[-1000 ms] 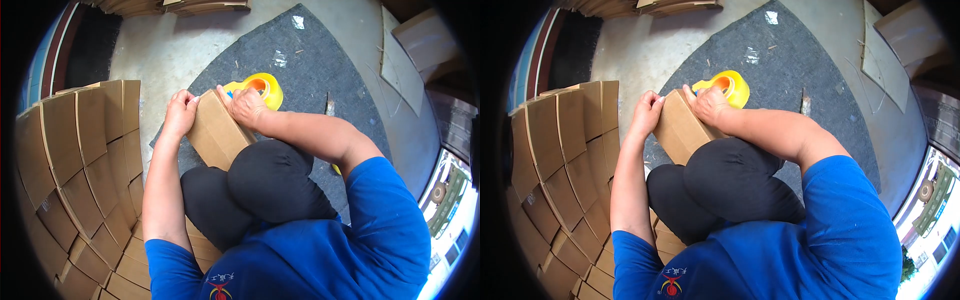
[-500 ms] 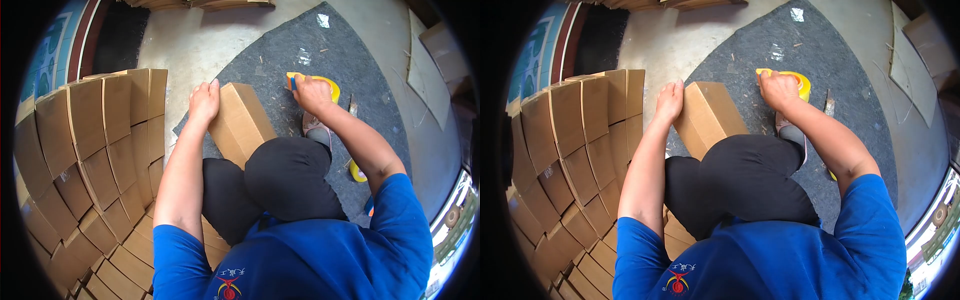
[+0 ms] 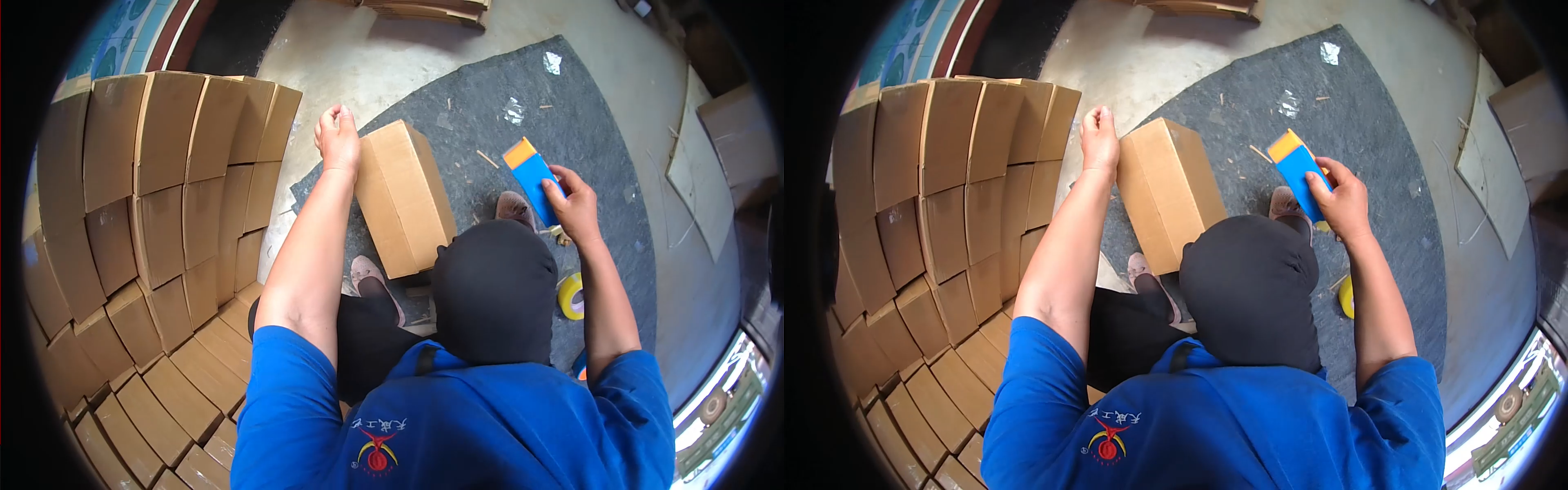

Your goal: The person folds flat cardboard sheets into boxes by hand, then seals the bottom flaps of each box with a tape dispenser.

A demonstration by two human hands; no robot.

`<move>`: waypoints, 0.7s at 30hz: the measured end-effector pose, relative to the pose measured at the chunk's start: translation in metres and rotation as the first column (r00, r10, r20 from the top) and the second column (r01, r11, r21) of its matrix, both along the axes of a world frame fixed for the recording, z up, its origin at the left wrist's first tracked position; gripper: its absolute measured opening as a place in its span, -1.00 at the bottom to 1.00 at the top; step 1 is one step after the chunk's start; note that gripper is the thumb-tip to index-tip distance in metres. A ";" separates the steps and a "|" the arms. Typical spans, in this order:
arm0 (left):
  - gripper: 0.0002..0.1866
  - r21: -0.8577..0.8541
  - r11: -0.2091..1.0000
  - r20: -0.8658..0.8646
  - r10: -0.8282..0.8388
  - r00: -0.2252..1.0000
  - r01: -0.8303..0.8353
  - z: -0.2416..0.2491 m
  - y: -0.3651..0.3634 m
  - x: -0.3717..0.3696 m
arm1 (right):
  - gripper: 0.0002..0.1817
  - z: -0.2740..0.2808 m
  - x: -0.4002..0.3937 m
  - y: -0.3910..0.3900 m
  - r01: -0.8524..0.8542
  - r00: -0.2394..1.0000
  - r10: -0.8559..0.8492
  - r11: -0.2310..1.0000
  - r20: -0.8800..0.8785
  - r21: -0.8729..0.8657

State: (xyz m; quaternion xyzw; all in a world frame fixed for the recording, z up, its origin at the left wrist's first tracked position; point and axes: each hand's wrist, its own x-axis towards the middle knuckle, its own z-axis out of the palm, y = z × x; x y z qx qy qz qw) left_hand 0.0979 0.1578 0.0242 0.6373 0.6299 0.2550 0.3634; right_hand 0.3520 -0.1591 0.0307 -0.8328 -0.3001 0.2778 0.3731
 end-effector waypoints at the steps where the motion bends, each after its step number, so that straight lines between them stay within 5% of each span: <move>1: -0.64 0.202 0.979 -0.052 0.003 0.999 0.008 0.006 -0.009 -0.006 | -0.61 0.012 0.003 0.004 -0.018 0.997 0.023 0.997 -0.071 0.070; 2: -0.64 0.393 0.919 -0.096 0.022 0.995 0.018 0.011 -0.021 -0.009 | -0.63 0.027 0.007 0.008 -0.035 0.990 0.053 0.990 -0.133 0.137; 3: -0.62 0.375 0.927 -0.037 -0.022 0.999 0.034 0.015 -0.034 -0.014 | -0.67 0.049 0.008 0.015 -0.061 0.981 0.097 0.976 -0.168 0.208; 5: -0.63 0.098 0.991 0.259 -0.115 0.959 0.092 0.028 -0.063 -0.017 | -0.68 0.087 0.010 0.031 -0.125 0.962 0.205 0.918 -0.181 0.377; 7: -0.61 -0.275 0.939 0.615 0.006 0.788 0.208 0.086 -0.105 -0.006 | -0.68 0.129 0.009 0.046 -0.207 0.932 0.316 0.865 -0.175 0.458; 10: -0.49 -0.341 0.828 0.873 0.104 0.477 0.445 0.146 -0.146 -0.005 | -0.67 0.183 0.000 0.066 -0.348 0.861 0.487 0.772 -0.145 0.532; 16: -0.34 -0.237 0.805 0.967 0.142 0.212 0.544 0.197 -0.173 -0.036 | -0.67 0.251 -0.044 0.079 -0.663 0.696 0.718 0.655 -0.025 0.363; 21: -0.37 -0.323 0.801 0.943 0.225 0.246 0.504 0.175 -0.186 -0.064 | -0.68 0.241 -0.076 0.081 -0.746 0.638 0.770 0.625 -0.023 0.228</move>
